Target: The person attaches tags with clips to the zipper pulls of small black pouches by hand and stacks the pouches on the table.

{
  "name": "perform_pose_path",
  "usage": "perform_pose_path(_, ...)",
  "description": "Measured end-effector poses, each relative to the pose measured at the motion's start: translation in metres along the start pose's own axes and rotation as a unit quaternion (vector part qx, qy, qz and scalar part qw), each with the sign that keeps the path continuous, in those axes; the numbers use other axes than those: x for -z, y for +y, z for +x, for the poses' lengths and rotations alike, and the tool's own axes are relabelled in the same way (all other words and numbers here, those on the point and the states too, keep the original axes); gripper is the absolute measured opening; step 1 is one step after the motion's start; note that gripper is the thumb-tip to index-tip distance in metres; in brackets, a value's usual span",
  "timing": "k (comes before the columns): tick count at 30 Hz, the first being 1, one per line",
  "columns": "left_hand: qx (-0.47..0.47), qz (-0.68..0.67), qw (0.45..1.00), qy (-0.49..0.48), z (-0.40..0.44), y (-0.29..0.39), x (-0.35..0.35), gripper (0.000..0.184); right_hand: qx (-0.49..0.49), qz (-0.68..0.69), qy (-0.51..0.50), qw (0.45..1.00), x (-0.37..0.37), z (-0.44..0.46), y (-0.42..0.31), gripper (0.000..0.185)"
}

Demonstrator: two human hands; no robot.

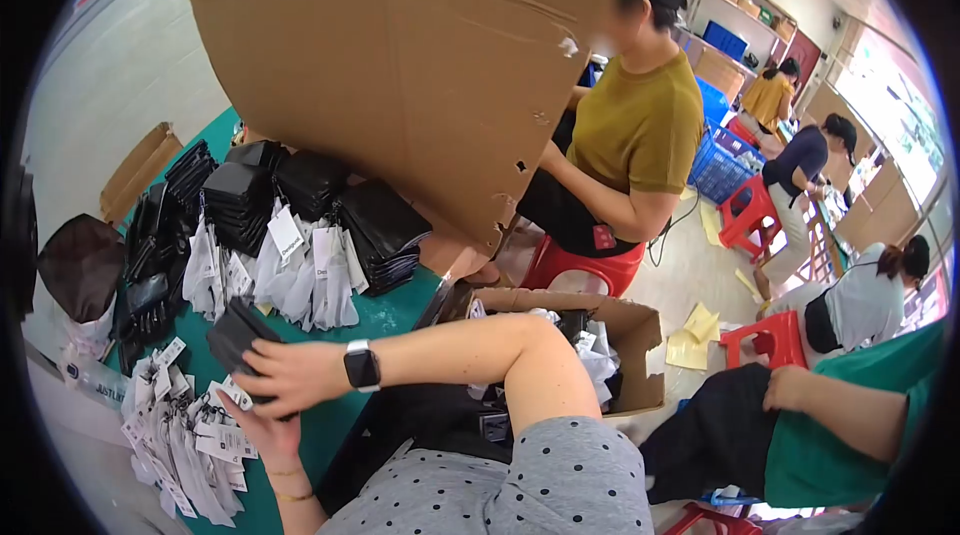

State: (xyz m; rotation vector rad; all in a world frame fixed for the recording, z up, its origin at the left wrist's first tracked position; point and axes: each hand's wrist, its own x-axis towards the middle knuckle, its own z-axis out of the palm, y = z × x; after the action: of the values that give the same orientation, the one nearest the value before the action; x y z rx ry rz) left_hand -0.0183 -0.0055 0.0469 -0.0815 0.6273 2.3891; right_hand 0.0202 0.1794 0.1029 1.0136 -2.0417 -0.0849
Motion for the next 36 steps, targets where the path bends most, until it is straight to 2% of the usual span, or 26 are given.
perform_pose_path(1,0.010,0.022,0.999,-0.028,-0.004,0.001,0.021,0.071,0.001,0.014,0.014,1.000,-0.007,-0.006,-0.012,0.030)
perform_pose_path(3,-0.010,0.047,0.999,-0.006,-0.010,-0.001,0.046,0.070,-0.010,0.040,0.004,0.999,-0.006,-0.012,-0.027,0.032)
perform_pose_path(4,-0.040,0.102,0.994,0.006,-0.014,-0.001,0.055,0.068,-0.014,0.057,-0.005,0.998,0.003,-0.011,-0.033,0.032)
perform_pose_path(5,-0.073,0.153,0.985,0.025,-0.023,-0.003,0.060,0.066,-0.010,0.072,-0.035,0.997,0.014,-0.008,-0.033,0.041)
perform_pose_path(7,-0.092,0.199,0.976,0.012,-0.033,-0.006,0.069,0.059,-0.067,0.254,-0.047,0.964,0.018,-0.007,-0.044,0.060)
perform_pose_path(8,-0.099,0.204,0.974,-0.007,-0.036,-0.008,0.069,0.055,-0.093,0.341,-0.046,0.935,0.032,0.000,-0.039,0.063)
perform_pose_path(9,-0.112,0.210,0.971,-0.028,-0.040,-0.010,0.068,0.052,-0.154,0.371,-0.040,0.915,0.034,0.003,-0.041,0.063)
perform_pose_path(10,-0.104,0.181,0.977,0.039,-0.042,-0.015,0.040,0.052,-0.213,0.401,-0.042,0.890,0.032,0.004,-0.042,0.062)
perform_pose_path(11,-0.148,0.178,0.972,0.038,-0.036,-0.016,0.051,0.060,-0.261,0.339,0.006,0.904,0.030,0.006,-0.044,0.061)
perform_pose_path(12,-0.181,0.192,0.963,0.052,-0.037,-0.019,0.042,0.068,-0.328,0.322,0.041,0.887,0.024,0.003,-0.048,0.062)
perform_pose_path(14,-0.249,0.237,0.938,0.056,-0.040,-0.025,0.021,0.071,-0.421,0.309,0.022,0.853,0.021,0.003,-0.058,0.055)
perform_pose_path(17,-0.263,0.259,0.925,0.094,-0.045,-0.027,0.007,0.067,-0.454,0.361,-0.005,0.814,0.022,-0.003,-0.054,0.047)
perform_pose_path(19,-0.267,0.279,0.915,0.113,-0.047,-0.026,0.010,0.070,-0.494,0.433,-0.019,0.754,0.022,-0.005,-0.050,0.044)
perform_pose_path(20,-0.268,0.288,0.912,0.114,-0.048,-0.025,0.010,0.072,-0.497,0.424,-0.022,0.757,0.018,-0.010,-0.048,0.043)
perform_pose_path(22,-0.262,0.295,0.911,0.122,-0.049,-0.025,0.012,0.077,-0.524,0.457,-0.011,0.718,0.008,-0.017,-0.050,0.042)
perform_pose_path(24,-0.258,0.309,0.906,0.128,-0.051,-0.022,0.012,0.076,-0.522,0.476,-0.020,0.708,0.003,-0.021,-0.052,0.049)
perform_pose_path(26,-0.251,0.328,0.901,0.133,-0.051,-0.021,0.015,0.078,-0.533,0.486,-0.039,0.691,0.004,-0.017,-0.052,0.063)
perform_pose_path(27,-0.252,0.327,0.900,0.137,-0.051,-0.022,0.015,0.078,-0.537,0.495,-0.064,0.681,0.002,-0.018,-0.054,0.076)
perform_pose_path(31,-0.274,0.360,0.882,0.132,-0.050,-0.027,0.015,0.083,-0.553,0.482,-0.053,0.677,-0.008,-0.019,-0.058,0.078)
perform_pose_path(33,-0.294,0.454,0.830,0.139,-0.054,-0.025,0.010,0.084,-0.554,0.500,-0.052,0.664,-0.008,-0.021,-0.058,0.077)
perform_pose_path(35,-0.284,0.442,0.840,0.136,-0.055,-0.023,0.011,0.084,-0.554,0.518,-0.049,0.650,-0.007,-0.021,-0.059,0.075)
perform_pose_path(36,-0.273,0.432,0.850,0.130,-0.055,-0.021,0.011,0.085,-0.560,0.546,-0.025,0.622,-0.006,-0.021,-0.059,0.073)
